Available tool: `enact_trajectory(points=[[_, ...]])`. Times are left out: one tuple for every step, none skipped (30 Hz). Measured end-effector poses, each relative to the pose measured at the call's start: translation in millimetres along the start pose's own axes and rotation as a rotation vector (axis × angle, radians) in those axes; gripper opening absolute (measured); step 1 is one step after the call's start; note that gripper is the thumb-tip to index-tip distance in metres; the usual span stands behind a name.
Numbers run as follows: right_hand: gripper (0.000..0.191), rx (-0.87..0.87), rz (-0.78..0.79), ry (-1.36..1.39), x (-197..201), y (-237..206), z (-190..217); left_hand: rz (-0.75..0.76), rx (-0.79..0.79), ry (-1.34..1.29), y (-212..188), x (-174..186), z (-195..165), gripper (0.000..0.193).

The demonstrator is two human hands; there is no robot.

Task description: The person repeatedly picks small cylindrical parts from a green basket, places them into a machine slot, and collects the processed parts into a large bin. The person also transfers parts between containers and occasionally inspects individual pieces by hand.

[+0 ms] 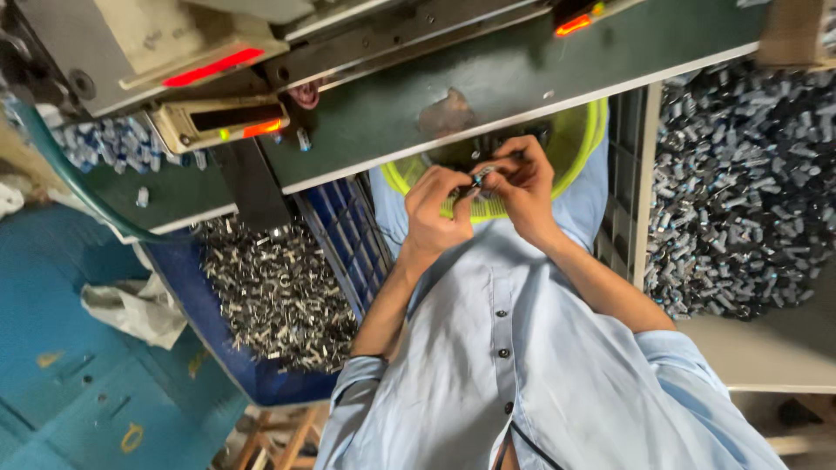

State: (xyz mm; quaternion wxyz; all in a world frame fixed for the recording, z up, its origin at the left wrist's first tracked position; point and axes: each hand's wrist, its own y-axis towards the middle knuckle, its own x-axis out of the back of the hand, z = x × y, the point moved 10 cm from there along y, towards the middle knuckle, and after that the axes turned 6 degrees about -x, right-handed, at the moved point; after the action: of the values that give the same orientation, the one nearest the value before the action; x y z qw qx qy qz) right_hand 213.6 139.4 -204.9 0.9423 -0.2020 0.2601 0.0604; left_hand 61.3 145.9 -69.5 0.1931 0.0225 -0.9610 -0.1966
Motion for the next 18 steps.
enact_trajectory(points=[[0.029, 0.008, 0.021, -0.016, -1.3, 1.2, 0.0, -0.003, -0.094, 0.074, 3.8, 0.7, -10.3, 0.025], [0.029, 0.008, 0.044, -0.030, -3.9, 2.5, 0.7, -0.007, -0.181, 0.152, 5.6, 3.1, -20.2, 0.028], [0.029, 0.053, 0.058, -0.071, -5.3, 3.9, 6.3, -0.015, -0.263, 0.234, 6.6, 6.0, -29.7, 0.032], [0.030, 0.094, 0.074, -0.111, -6.8, 5.4, 10.6, 0.016, -0.302, 0.267, 6.6, 6.1, -35.3, 0.031], [0.031, 0.132, 0.086, -0.151, -8.7, 6.2, 15.1, 0.051, -0.337, 0.298, 5.1, 6.6, -41.4, 0.031], [0.028, 0.000, 0.079, 0.058, -4.8, 10.6, 4.9, 0.089, -0.372, 0.323, 3.3, 6.1, -47.4, 0.030], [0.027, -0.129, 0.065, 0.264, -3.3, 12.4, -5.7, 0.039, -0.384, 0.269, 0.2, 15.2, -54.8, 0.029], [0.026, -0.249, 0.051, 0.470, -4.3, 13.5, -14.8, -0.011, -0.403, 0.212, -4.0, 25.1, -62.8, 0.029], [0.025, -0.286, 0.045, 0.511, -6.4, 15.1, -15.9, -0.056, -0.420, 0.153, -7.8, 33.7, -68.3, 0.029], [0.024, -0.333, 0.036, 0.551, -8.9, 13.2, -17.3, -0.078, -0.332, 0.224, -10.0, 37.6, -63.2, 0.024], [0.023, -0.387, 0.037, 0.587, -13.0, 12.4, -17.2, -0.108, -0.242, 0.304, -13.2, 42.6, -56.5, 0.021], [0.023, -0.329, 0.038, 0.488, -16.6, 15.5, -8.2, -0.141, -0.156, 0.389, -17.0, 49.1, -47.4, 0.018], [0.024, -0.269, 0.044, 0.392, -21.8, 17.2, 2.8, -0.137, -0.050, 0.343, -21.4, 52.0, -32.6, 0.018], [0.024, -0.205, 0.051, 0.299, -28.7, 21.2, 15.9, -0.134, 0.050, 0.295, -26.3, 54.1, -15.1, 0.017], [0.031, -0.075, 0.092, 0.130, -41.0, 28.5, 36.9, -0.129, 0.145, 0.242, -31.8, 55.5, 3.4, 0.018], [0.038, 0.058, 0.122, -0.041, -52.7, 35.5, 60.9, -0.161, 0.346, -0.007, -44.1, 53.6, 32.4, 0.015], [0.045, 0.180, 0.145, -0.215, -65.5, 38.4, 84.3, -0.185, 0.555, -0.262, -61.9, 44.9, 57.7, 0.014], [0.037, 0.329, 0.194, -0.369, -82.1, 37.6, 108.9, -0.210, 0.764, -0.519, -85.1, 32.6, 75.2, 0.013]])
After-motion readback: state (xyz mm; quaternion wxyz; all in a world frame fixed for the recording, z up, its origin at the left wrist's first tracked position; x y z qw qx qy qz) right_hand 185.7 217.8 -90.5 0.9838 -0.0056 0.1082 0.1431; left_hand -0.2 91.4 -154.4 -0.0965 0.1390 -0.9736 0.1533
